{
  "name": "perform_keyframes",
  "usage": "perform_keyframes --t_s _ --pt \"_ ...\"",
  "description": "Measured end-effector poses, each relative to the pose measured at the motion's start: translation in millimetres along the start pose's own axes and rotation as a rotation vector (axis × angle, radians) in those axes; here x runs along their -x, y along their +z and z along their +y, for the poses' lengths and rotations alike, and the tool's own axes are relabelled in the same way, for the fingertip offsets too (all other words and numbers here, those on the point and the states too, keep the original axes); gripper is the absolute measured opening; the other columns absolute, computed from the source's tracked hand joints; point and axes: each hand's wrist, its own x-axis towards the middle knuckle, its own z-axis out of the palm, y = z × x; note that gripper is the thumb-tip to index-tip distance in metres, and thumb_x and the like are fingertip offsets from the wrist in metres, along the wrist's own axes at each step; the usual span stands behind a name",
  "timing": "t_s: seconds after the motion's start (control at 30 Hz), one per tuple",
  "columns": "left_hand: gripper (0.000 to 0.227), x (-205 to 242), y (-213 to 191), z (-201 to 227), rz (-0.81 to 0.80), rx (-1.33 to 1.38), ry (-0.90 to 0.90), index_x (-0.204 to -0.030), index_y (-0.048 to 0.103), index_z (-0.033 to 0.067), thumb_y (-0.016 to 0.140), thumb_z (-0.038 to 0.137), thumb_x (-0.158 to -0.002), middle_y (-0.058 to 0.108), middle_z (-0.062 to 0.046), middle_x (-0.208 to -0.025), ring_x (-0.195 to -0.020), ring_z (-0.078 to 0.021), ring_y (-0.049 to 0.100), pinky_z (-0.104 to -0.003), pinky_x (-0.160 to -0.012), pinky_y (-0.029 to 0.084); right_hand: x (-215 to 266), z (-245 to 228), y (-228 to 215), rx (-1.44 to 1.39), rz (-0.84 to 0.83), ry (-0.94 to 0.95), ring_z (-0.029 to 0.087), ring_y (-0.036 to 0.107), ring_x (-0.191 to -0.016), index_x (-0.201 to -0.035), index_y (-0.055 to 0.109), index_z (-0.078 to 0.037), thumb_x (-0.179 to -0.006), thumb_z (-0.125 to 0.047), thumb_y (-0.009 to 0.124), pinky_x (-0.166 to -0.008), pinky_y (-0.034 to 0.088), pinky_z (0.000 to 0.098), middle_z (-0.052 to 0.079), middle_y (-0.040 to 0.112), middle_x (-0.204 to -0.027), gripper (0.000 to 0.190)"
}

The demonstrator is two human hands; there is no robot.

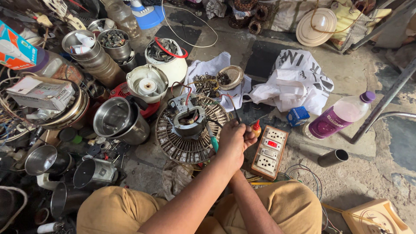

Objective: The person repairs a ceiling fan motor by stripping wires with pliers, applying adhesive from a bottle, and arranging the motor components by hand while sitting on the floor.

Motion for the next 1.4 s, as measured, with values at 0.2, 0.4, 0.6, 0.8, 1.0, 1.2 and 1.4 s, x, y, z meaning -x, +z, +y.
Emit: perform_keyframes --t_s 0.2,0.4,0.6,0.8,1.0,1.2,1.4 --pt "0.014 6.2 3.7 5.7 0.065 0.031 -0.033 -0.112 0.047 0.0129 0.050 0.007 -0.100 0.061 -0.003 -0.086 -0.071 -0.0139 0.064 -0.037 -0.070 0.061 -5.5 -1.8 5.0 -0.095 -0.002 -0.006 0.023 0.060 -0.103 -0.127 0.053 -0.011 -0.093 -0.009 0.061 -0.085 0.051 0.0360 0.014 0.061 -0.109 0.035" --pt "0.012 7.8 1.8 9.4 0.061 0.057 -0.017 -0.111 0.047 0.0108 0.052 0.006 -0.101 0.062 -0.004 -0.087 -0.070 -0.0146 0.063 -0.037 -0.069 0.061 -8.4 -3.9 6.8 -0.184 0.000 -0.017 0.023 0.060 -0.102 -0.126 0.053 -0.011 -0.093 -0.010 0.061 -0.084 0.051 0.0360 0.014 0.061 -0.108 0.034" --pt "0.013 10.3 4.6 11.2 0.050 0.038 -0.006 -0.109 0.049 0.0130 0.053 0.005 -0.099 0.062 -0.004 -0.085 -0.068 -0.0144 0.063 -0.037 -0.068 0.061 -11.8 -2.1 9.1 -0.296 0.007 -0.020 0.022 0.060 -0.101 -0.125 0.054 -0.011 -0.093 -0.010 0.061 -0.084 0.051 0.0360 0.014 0.061 -0.107 0.033" --pt "0.009 2.2 -5.0 10.8 0.028 0.050 0.013 -0.107 0.048 0.0107 0.053 0.007 -0.100 0.061 -0.003 -0.088 -0.070 -0.0140 0.062 -0.037 -0.069 0.061 -15.2 0.2 14.8 -0.426 0.013 -0.019 0.022 0.060 -0.099 -0.124 0.054 -0.011 -0.092 -0.010 0.061 -0.083 0.051 0.0360 0.014 0.061 -0.105 0.033" --pt "0.010 4.0 -2.9 12.4 0.065 0.036 -0.013 -0.106 0.049 0.0120 0.053 0.007 -0.099 0.061 -0.003 -0.088 -0.070 -0.0142 0.063 -0.037 -0.069 0.060 -18.6 0.3 18.0 -0.564 0.016 -0.021 0.022 0.060 -0.098 -0.124 0.055 -0.011 -0.092 -0.010 0.061 -0.082 0.051 0.0359 0.013 0.061 -0.104 0.032" --pt "0.012 5.0 -0.2 12.9 0.087 0.038 -0.042 -0.104 0.048 0.0147 0.053 0.005 -0.099 0.062 -0.004 -0.086 -0.068 -0.0148 0.063 -0.037 -0.068 0.060 -18.2 1.6 21.6 -0.659 0.013 -0.011 0.022 0.060 -0.097 -0.123 0.055 -0.010 -0.092 -0.010 0.061 -0.081 0.050 0.0359 0.013 0.061 -0.103 0.031" --pt "0.009 4.4 -5.3 8.5 0.046 0.028 -0.026 -0.105 0.048 0.0109 0.053 0.005 -0.100 0.062 -0.004 -0.087 -0.070 -0.0146 0.064 -0.037 -0.069 0.061 -16.9 2.4 27.3 -0.736 0.005 -0.001 0.022 0.060 -0.096 -0.122 0.056 -0.010 -0.091 -0.010 0.061 -0.081 0.050 0.0359 0.013 0.061 -0.102 0.031"
